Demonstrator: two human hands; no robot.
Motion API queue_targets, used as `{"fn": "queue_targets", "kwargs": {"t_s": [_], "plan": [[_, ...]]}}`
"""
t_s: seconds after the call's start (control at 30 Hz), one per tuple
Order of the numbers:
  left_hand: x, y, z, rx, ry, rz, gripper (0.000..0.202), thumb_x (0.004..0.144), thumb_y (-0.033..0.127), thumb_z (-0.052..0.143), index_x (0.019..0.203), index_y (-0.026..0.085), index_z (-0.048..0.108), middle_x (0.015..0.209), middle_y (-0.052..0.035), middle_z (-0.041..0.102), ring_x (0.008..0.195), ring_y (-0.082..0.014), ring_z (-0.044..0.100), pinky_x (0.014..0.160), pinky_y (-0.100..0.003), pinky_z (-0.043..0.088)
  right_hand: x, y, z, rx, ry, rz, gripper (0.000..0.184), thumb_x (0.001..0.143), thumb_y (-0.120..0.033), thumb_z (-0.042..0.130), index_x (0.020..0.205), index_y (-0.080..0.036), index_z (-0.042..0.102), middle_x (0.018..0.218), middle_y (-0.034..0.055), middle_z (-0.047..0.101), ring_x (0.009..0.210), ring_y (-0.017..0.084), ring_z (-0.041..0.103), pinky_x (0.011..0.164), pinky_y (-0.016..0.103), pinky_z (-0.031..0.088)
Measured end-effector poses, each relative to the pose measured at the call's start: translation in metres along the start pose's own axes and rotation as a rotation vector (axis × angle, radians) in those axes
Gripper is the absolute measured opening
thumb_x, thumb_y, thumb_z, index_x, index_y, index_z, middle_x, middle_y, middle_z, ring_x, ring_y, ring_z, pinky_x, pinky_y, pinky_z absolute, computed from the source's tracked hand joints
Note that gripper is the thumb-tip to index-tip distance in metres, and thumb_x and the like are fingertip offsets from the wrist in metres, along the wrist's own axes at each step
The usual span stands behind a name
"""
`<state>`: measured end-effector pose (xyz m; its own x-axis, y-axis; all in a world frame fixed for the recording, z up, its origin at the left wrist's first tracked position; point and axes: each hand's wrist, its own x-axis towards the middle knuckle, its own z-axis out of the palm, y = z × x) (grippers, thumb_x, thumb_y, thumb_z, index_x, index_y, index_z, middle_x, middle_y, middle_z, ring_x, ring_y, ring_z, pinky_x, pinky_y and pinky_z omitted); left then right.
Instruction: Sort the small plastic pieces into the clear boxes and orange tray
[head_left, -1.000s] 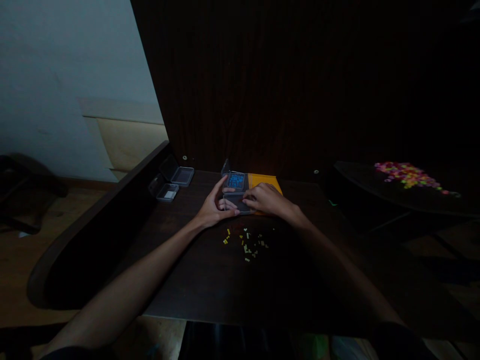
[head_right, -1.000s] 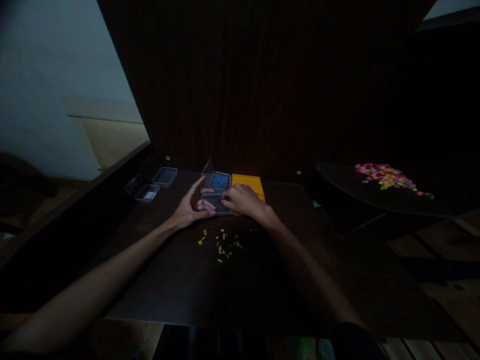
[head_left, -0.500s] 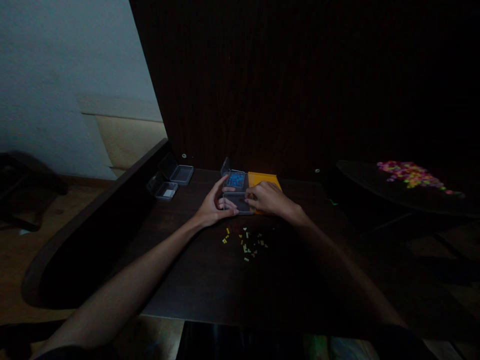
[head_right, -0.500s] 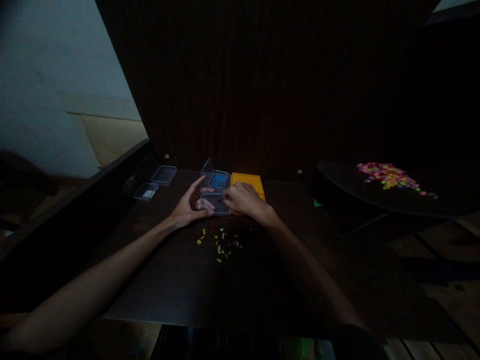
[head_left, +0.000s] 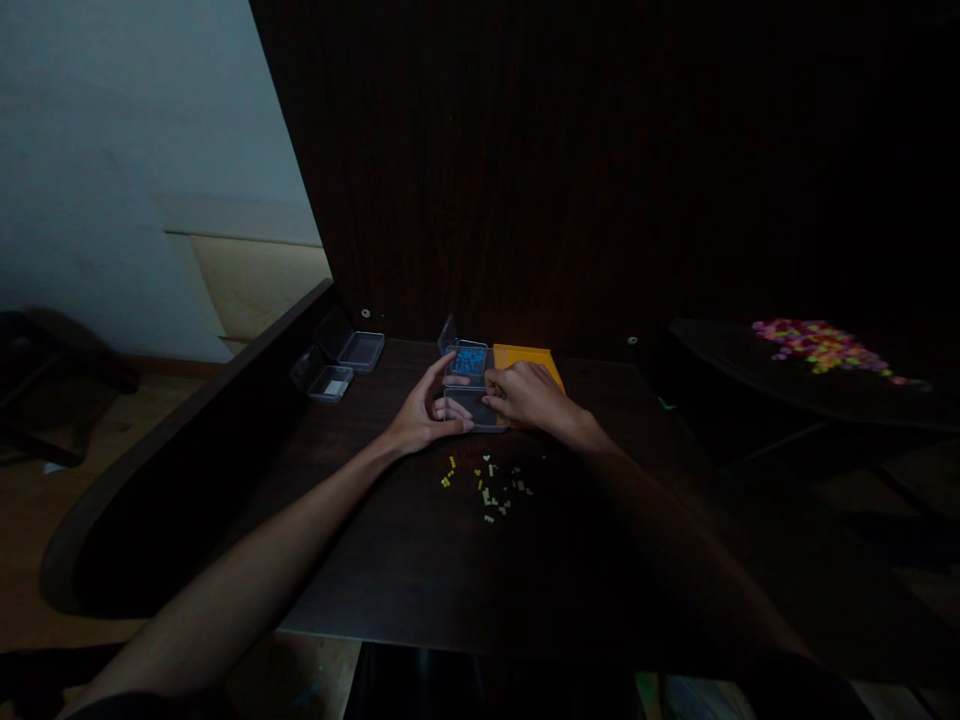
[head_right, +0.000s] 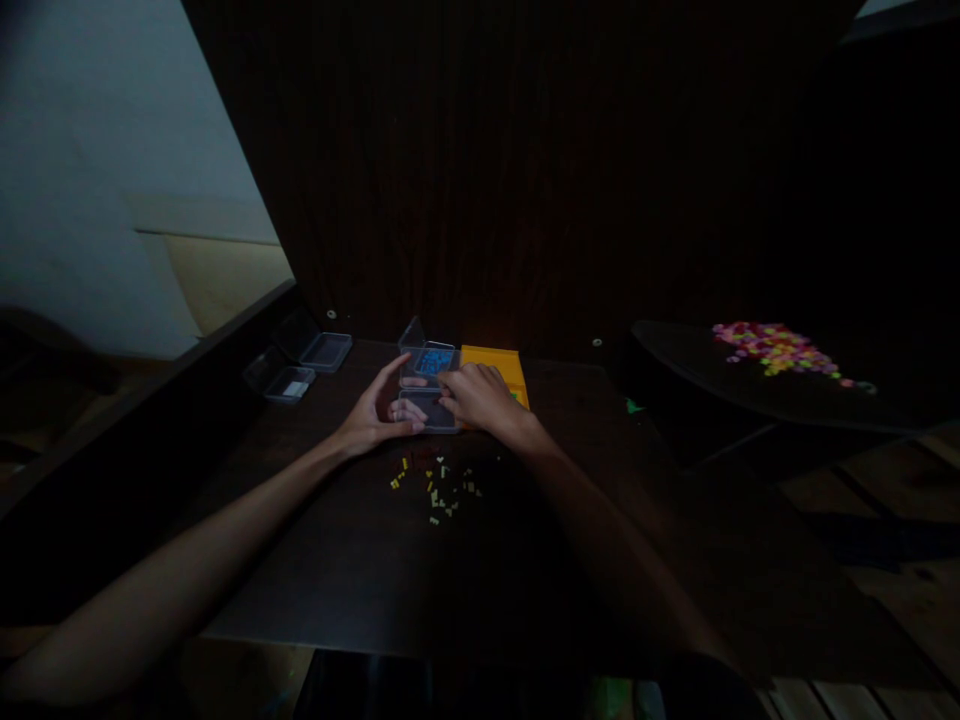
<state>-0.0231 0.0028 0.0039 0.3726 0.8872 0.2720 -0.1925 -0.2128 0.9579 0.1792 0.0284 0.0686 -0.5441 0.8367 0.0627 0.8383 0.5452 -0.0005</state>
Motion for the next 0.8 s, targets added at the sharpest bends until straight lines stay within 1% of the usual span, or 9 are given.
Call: {"fn": "queue_targets", "kwargs": {"t_s": [0.1,0.23,0.43,0.5,0.57,0.67,0.73,0.8], "plan": [[0.000,0.000,0.000,-0.019,0.008,-0.011,0.107,0.060,0.025,0.087,0.147,0.033,0.024,0.130,-0.0136,0.047,0.078,-0.0137,0.067,0.074,-0.033,0.058,-0.001,0.003,-0.003,0.016,-0.003,-0.020,0.019,0.088,-0.034,0.059,0.094,-0.019,0.068,0.085,0.0066,0.067,0.077,0.018,0.058,0.061,0.027,0.028],[0.001,-0.001,-0.002,-0.032,-0.010,-0.009,0.107,0.061,0.024,0.086,0.147,0.034,0.024,0.131,-0.0136,0.047,0.077,-0.0131,0.067,0.075,-0.035,0.058,-0.003,0.007,-0.006,0.029,-0.020,-0.034,0.017,0.085,-0.035,0.064,0.090,-0.020,0.068,0.082,0.0051,0.066,0.075,0.018,0.057,0.060,0.026,0.027],[0.002,-0.003,-0.003,-0.024,-0.007,-0.014,0.106,0.061,0.024,0.086,0.147,0.033,0.025,0.132,-0.0138,0.047,0.077,-0.0124,0.067,0.076,-0.034,0.058,-0.003,0.002,-0.009,0.000,0.004,0.004,0.020,0.087,-0.036,0.060,0.089,-0.018,0.070,0.081,0.0063,0.065,0.075,0.018,0.057,0.060,0.027,0.028],[0.002,-0.003,-0.002,-0.012,0.013,-0.018,0.105,0.061,0.023,0.086,0.147,0.033,0.026,0.133,-0.0139,0.047,0.078,-0.0127,0.067,0.076,-0.033,0.058,-0.004,0.001,-0.014,0.043,0.021,-0.016,0.021,0.088,-0.036,0.059,0.088,-0.018,0.070,0.077,0.0053,0.066,0.070,0.017,0.056,0.059,0.027,0.027],[0.002,-0.002,-0.002,-0.002,0.038,-0.026,0.103,0.061,0.022,0.086,0.146,0.032,0.028,0.134,-0.0139,0.047,0.078,-0.0121,0.067,0.076,-0.032,0.058,-0.006,0.001,-0.020,0.130,0.017,-0.076,0.021,0.086,-0.035,0.061,0.086,-0.018,0.072,0.073,0.0032,0.065,0.066,0.015,0.054,0.058,0.026,0.028],[0.002,0.000,-0.002,-0.012,0.077,-0.032,0.102,0.060,0.021,0.086,0.145,0.031,0.030,0.135,-0.0145,0.046,0.077,-0.0105,0.066,0.076,-0.030,0.057,-0.010,-0.001,-0.029,0.254,-0.070,-0.226,0.016,0.083,-0.032,0.065,0.085,-0.019,0.074,0.071,0.0004,0.065,0.062,0.012,0.054,0.057,0.024,0.031],[0.003,0.000,-0.002,-0.021,0.095,-0.032,0.102,0.059,0.021,0.086,0.145,0.029,0.031,0.135,-0.0147,0.047,0.077,-0.0100,0.066,0.076,-0.028,0.057,-0.013,-0.004,-0.030,0.272,-0.181,-0.313,0.014,0.081,-0.029,0.067,0.087,-0.020,0.076,0.071,-0.0001,0.067,0.063,0.012,0.055,0.059,0.023,0.033],[0.003,-0.001,-0.002,-0.018,0.113,-0.031,0.101,0.059,0.021,0.086,0.144,0.028,0.033,0.133,-0.0144,0.048,0.078,-0.0099,0.066,0.076,-0.028,0.057,-0.014,-0.009,-0.028,0.250,-0.272,-0.353,0.014,0.079,-0.026,0.068,0.090,-0.023,0.076,0.075,0.0001,0.069,0.066,0.013,0.058,0.061,0.023,0.036]]}}
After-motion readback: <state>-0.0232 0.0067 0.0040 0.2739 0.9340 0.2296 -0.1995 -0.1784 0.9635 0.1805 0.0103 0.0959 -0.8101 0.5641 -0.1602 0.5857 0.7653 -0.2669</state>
